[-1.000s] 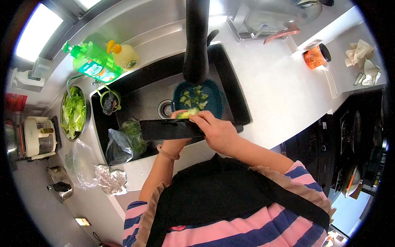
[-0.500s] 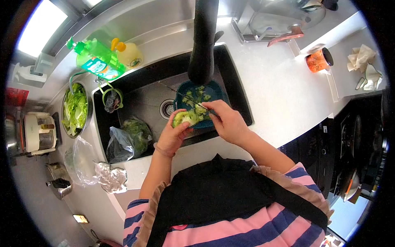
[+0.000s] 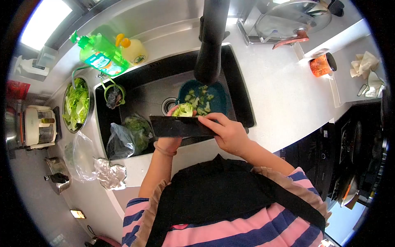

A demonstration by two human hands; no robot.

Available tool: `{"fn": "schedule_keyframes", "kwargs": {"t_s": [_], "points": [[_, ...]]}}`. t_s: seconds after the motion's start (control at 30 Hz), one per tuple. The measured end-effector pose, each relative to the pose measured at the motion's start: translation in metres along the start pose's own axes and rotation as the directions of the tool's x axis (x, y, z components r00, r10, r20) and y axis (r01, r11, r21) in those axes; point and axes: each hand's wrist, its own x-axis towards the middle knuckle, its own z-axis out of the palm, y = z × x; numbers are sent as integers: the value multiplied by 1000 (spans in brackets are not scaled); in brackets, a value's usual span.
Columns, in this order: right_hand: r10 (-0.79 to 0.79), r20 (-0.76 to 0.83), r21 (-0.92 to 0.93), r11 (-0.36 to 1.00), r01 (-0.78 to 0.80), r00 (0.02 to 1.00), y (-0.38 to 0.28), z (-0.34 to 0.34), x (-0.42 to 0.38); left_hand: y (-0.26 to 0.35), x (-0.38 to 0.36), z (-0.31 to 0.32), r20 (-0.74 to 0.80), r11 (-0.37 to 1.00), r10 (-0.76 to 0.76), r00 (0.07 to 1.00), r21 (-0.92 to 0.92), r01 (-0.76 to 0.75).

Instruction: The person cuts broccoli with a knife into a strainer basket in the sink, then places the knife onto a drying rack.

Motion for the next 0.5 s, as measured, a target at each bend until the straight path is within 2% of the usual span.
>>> {"fn": "schedule_keyframes", "kwargs": {"t_s": [0.07, 0.1, 0.13, 0.2, 0.27, 0.43, 0.5], "points": [[-14, 19, 18, 1000, 14, 1000, -4, -2, -2, -6, -2, 0, 182, 978, 161, 970, 104, -181], [-14, 21, 19, 1000, 13, 1000, -6, -3, -2, -7, -2, 3, 155, 959, 191, 969, 181, -218], [-13, 10, 17, 1000, 13, 1000, -7, -4, -2, -7, -3, 6, 153, 959, 191, 970, 179, -217], [-14, -2, 15, 1000, 14, 1000, -8, -4, -2, -6, -4, 12, 229, 919, 223, 948, 276, -283], [-75, -80, -31, 997, 72, 994, -10, -3, -2, -13, -3, 5, 209, 902, 245, 947, 308, -302], [-25, -53, -19, 1000, 24, 998, -18, -2, -5, -9, -8, 24, 225, 836, 265, 938, 431, -339], [-4, -51, -30, 1000, 3, 999, -19, 0, -6, -10, -7, 29, 223, 740, 372, 901, 515, -433]]}}
